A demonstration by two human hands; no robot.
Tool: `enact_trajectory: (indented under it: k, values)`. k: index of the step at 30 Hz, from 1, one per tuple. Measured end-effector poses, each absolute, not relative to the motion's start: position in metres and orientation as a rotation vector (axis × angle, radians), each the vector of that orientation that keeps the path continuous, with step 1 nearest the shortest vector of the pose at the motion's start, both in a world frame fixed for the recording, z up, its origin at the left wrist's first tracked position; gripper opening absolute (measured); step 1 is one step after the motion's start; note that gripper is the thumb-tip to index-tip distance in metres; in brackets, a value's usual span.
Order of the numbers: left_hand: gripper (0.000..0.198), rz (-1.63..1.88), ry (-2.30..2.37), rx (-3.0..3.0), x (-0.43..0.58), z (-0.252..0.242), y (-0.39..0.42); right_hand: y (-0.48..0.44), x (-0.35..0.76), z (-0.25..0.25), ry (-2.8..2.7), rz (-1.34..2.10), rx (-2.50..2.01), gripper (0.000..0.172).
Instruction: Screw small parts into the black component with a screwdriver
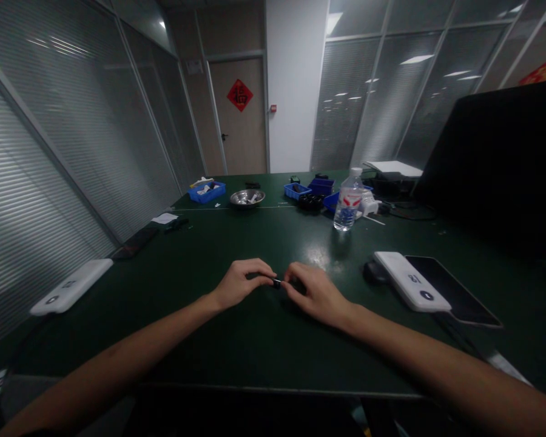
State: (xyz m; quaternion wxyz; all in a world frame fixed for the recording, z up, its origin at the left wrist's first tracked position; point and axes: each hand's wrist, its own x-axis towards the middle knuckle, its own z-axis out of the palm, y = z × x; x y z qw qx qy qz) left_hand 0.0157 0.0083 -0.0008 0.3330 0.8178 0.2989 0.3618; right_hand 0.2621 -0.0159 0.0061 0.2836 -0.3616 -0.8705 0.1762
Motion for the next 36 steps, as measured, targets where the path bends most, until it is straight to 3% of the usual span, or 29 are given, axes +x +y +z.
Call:
enact_trajectory:
  k: [26, 36]
  values:
    - [0.027, 0.73, 0.885, 2.327, 0.019, 0.005, 0.008, -0.01, 0.265, 0.004, -2.414, 0.344, -1.142, 0.011]
    - [0.036, 0.605, 0.899, 2.533, 0.016, 0.001, 0.014, -0.002, 0.274, 0.002, -2.448, 0.131, -1.486, 0.012]
